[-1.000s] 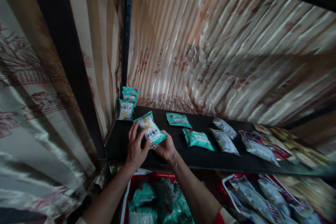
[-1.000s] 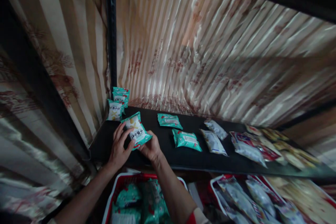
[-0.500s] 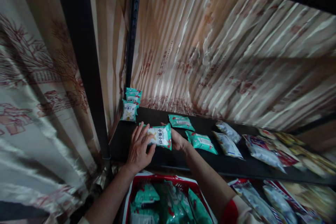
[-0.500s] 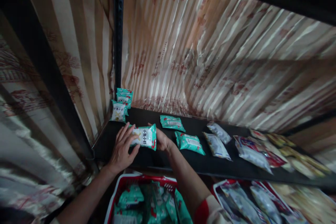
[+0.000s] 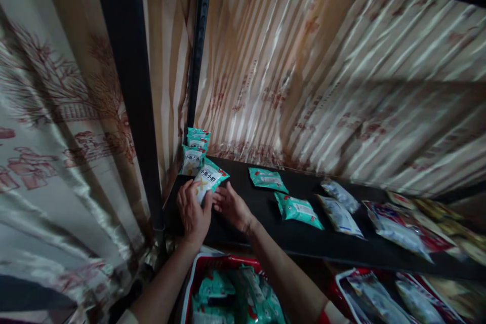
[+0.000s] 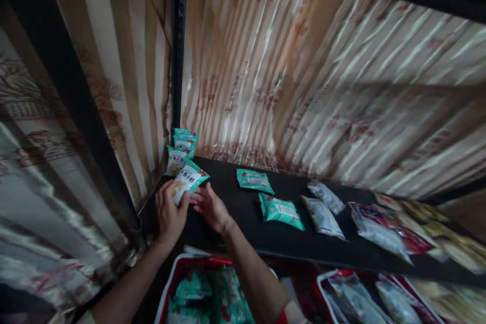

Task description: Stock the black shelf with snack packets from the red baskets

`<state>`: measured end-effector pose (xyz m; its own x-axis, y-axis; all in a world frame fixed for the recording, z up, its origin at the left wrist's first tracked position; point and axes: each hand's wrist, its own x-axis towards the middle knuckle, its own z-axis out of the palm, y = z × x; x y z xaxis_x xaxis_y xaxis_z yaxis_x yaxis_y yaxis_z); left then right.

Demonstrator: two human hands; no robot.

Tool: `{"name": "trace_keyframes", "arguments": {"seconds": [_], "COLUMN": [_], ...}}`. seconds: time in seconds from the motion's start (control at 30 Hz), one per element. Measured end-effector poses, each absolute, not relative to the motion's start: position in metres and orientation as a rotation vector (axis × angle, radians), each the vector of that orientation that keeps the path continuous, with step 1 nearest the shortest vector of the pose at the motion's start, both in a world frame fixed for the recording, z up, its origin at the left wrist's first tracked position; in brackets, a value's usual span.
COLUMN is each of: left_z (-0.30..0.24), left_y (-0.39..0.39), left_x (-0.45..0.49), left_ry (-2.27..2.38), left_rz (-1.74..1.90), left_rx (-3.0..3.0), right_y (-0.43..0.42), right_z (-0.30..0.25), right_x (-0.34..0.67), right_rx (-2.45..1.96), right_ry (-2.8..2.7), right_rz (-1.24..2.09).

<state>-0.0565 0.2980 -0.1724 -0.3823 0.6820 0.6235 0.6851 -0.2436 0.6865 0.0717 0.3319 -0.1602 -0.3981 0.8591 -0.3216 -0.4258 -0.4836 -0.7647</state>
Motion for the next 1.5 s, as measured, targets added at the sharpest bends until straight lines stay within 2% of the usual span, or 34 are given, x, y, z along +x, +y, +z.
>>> {"name": "trace_keyframes", "arguments": {"seconds": [0.4,0.7,1.03,1.5], "left_z": [-0.184,-0.195,-0.198,-0.199], "left_y": [0.306,0.311,0.315,0.315], "left_x": [-0.053,-0.053,-0.057,-0.062], "left_ry": [-2.069,-2.164,-2.226,-2.216], "left_rz": [-1.930,-1.914,-1.885,-1.852], "left_rx": [-1.754,-1.733,-1.711,-1.694], "right_y": [0.357,0.378,0.388,0.385], "right_z": [-0.170,-0.176,-0.193,-0.199], "right_x": [0.019,0.007,0.001,0.000], "right_rx": [-0.995,-1.107,-1.090,-1.094], "right_ry": [-1.096,-1.315,-1.157,-1.280], "right_rz": [1.465,1.372,1.360,1.306]}}
